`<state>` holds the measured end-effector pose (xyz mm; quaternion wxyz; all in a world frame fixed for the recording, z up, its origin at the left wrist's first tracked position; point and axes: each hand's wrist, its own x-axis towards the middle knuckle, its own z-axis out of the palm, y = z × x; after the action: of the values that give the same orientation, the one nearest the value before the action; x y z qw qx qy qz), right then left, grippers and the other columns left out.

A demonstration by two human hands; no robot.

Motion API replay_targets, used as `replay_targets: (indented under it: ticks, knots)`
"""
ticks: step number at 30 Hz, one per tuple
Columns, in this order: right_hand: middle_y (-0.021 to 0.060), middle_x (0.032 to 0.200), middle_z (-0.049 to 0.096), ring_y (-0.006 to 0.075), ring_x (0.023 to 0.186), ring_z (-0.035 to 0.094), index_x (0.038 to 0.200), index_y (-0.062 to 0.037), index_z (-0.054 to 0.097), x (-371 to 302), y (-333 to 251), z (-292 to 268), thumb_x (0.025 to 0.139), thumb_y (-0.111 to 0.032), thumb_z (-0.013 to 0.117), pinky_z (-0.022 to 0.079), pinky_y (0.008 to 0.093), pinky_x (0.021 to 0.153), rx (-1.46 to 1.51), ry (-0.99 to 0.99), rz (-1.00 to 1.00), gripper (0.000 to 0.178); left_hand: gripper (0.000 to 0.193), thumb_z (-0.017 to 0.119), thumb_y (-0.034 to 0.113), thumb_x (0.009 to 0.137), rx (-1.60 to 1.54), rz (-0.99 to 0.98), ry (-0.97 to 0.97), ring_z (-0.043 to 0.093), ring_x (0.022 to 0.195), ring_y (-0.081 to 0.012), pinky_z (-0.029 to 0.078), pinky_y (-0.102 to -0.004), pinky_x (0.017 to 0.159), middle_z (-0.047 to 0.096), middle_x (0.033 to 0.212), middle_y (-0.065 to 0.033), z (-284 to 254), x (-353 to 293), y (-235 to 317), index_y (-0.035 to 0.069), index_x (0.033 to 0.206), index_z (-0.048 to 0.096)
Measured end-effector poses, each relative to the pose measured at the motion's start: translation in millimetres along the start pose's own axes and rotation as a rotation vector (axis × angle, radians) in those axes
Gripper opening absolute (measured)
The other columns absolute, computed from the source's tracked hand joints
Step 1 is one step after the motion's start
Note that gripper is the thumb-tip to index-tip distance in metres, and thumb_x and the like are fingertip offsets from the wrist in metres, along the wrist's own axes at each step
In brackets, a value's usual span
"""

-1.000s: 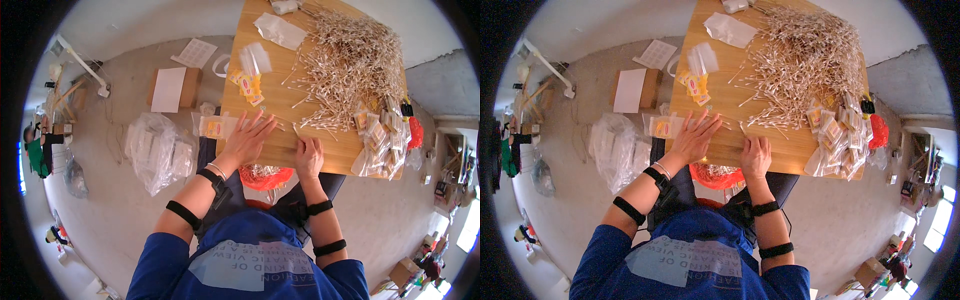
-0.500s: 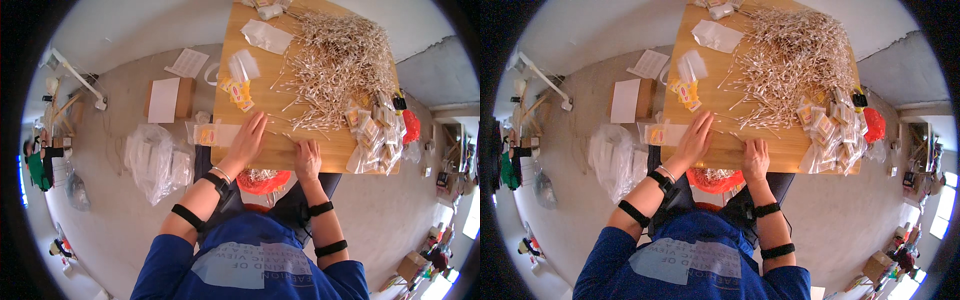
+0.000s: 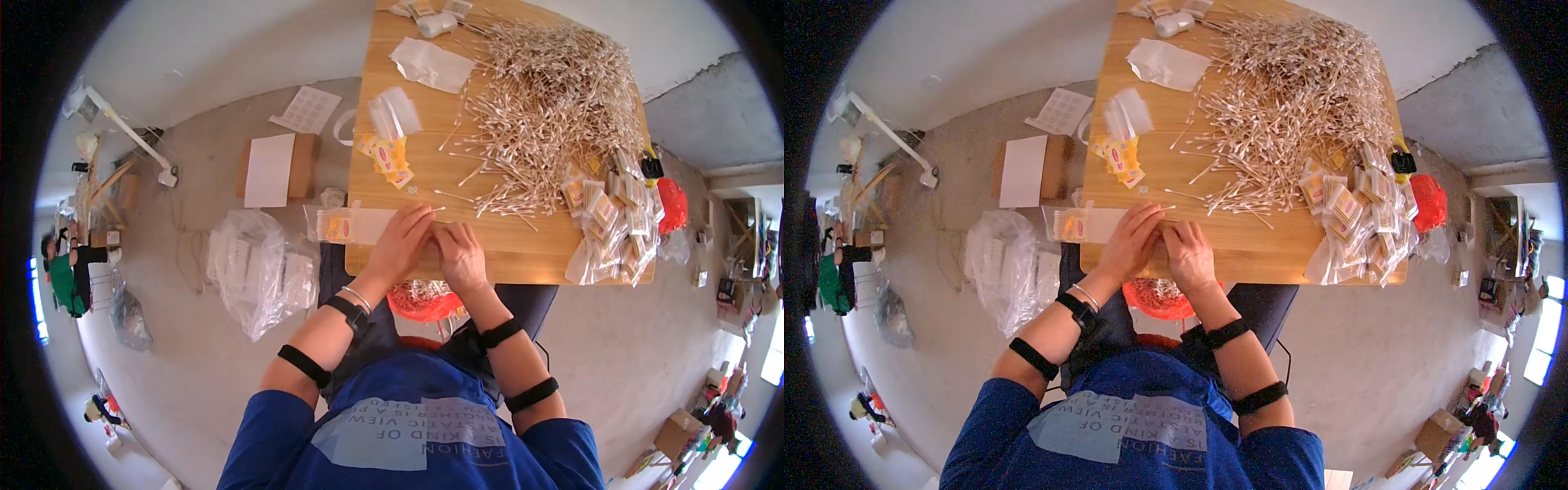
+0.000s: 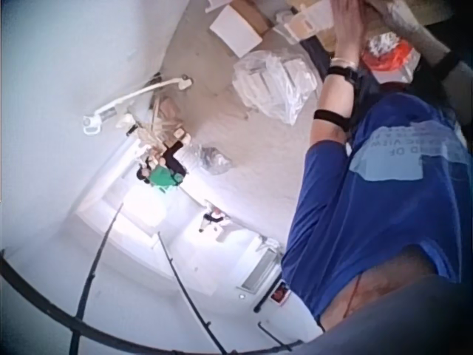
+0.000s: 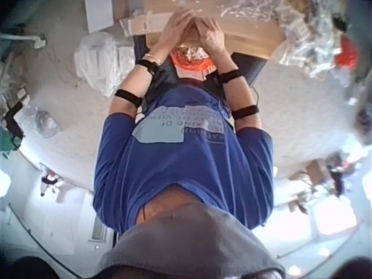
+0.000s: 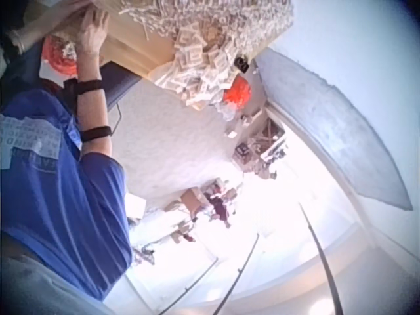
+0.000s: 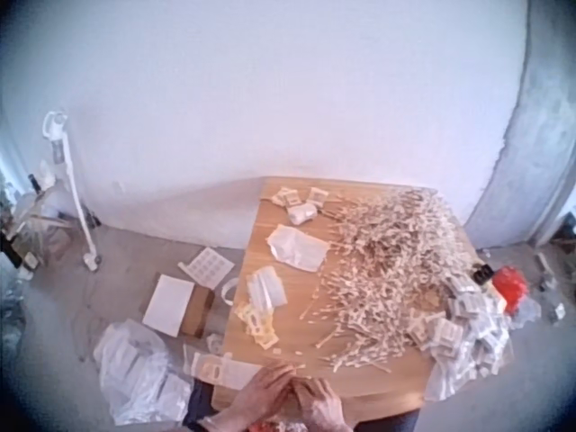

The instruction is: The person sits at a wooden table and packs cotton swabs into small clear plastic bags. They pick up a bag, insert a bundle of swabs, and seal it before moving on to the next one. The process is repeated continuously with a large pile of swabs on the table.

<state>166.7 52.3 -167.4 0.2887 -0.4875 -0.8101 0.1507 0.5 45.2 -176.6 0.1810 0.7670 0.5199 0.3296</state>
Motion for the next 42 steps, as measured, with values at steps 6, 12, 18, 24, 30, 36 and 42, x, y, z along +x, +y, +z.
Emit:
replay_targets:
  ticks: [6,12,18,24,30,36,42]
  knots:
    - [0.0068,0.102,0.058,0.0298,0.098,0.052,0.094,-0.0082,0.064,34.7,28.4,-11.2,0.075,-0.01,0.06,0.044,0.0431,0.085,-0.3,0.17,0.121,0.019,0.042,0.068,0.008,0.08,0.14,0.036,-0.002,0.048,0.119,-0.0326,0.04,-0.0445,0.105,0.054,0.122,-0.0109,1.0,-7.4,3.1,0.002,0.12,0.057]
    - [0.003,0.1,0.061,0.0273,0.102,0.052,0.094,-0.0129,0.068,21.9,23.5,1.7,0.076,-0.01,0.06,0.042,0.0421,0.085,-0.249,0.034,0.044,0.02,0.04,0.066,0.012,0.083,0.112,0.01,-0.04,0.048,0.118,-0.0327,0.038,-0.0444,0.107,0.054,0.122,-0.0115,0.3,-7.0,1.9,0.002,0.121,0.058]
    - [0.0028,0.104,0.061,0.0269,0.102,0.052,0.094,-0.0132,0.068,40.6,34.3,-3.5,0.075,-0.008,0.06,0.042,0.0425,0.086,-0.189,0.069,0.021,0.021,0.038,0.062,0.015,0.085,0.189,-0.012,0.001,0.045,0.125,-0.0315,0.036,-0.0444,0.109,0.053,0.127,-0.012,-0.4,-6.0,5.9,0.003,0.121,0.057]
    - [0.0015,0.103,0.061,0.0266,0.104,0.051,0.092,-0.0131,0.069,82.8,76.7,-22.0,0.078,-0.012,0.064,0.042,0.0419,0.088,-0.321,0.074,0.048,0.015,0.036,0.062,0.014,0.085,0.17,0.041,-0.027,0.046,0.124,-0.0305,0.035,-0.045,0.111,0.053,0.126,-0.0118,1.0,-5.4,2.4,0.003,0.119,0.057]
    - [0.0056,0.102,0.058,0.0285,0.106,0.05,0.09,-0.0105,0.064,71.4,63.5,-6.7,0.079,-0.014,0.06,0.042,0.0432,0.088,-0.318,-0.004,-0.006,0.012,0.037,0.064,0.011,0.083,0.146,0.025,0.007,0.047,0.121,-0.033,0.038,-0.0458,0.108,0.053,0.122,-0.0122,1.8,-9.2,1.5,0.003,0.118,0.057]
    - [0.0071,0.097,0.058,0.0296,0.101,0.051,0.091,-0.0089,0.061,49.3,24.7,11.2,0.083,-0.016,0.062,0.042,0.0433,0.086,-0.272,-0.048,-0.082,0.01,0.05,0.067,0.011,0.081,-0.006,-0.114,0.103,0.045,0.122,-0.0382,0.038,-0.046,0.106,0.049,0.128,-0.0185,-5.0,-7.1,8.2,0.0,0.126,0.049]
    - [0.0102,0.096,0.06,0.0309,0.1,0.052,0.094,-0.0086,0.059,46.1,12.4,4.1,0.084,-0.013,0.06,0.041,0.0446,0.085,-0.139,-0.047,0.046,0.011,0.058,0.065,0.015,0.084,0.039,-0.132,0.094,0.041,0.127,-0.0402,0.036,-0.0466,0.108,0.044,0.136,-0.0215,-1.5,-7.6,2.7,-0.002,0.134,0.042]
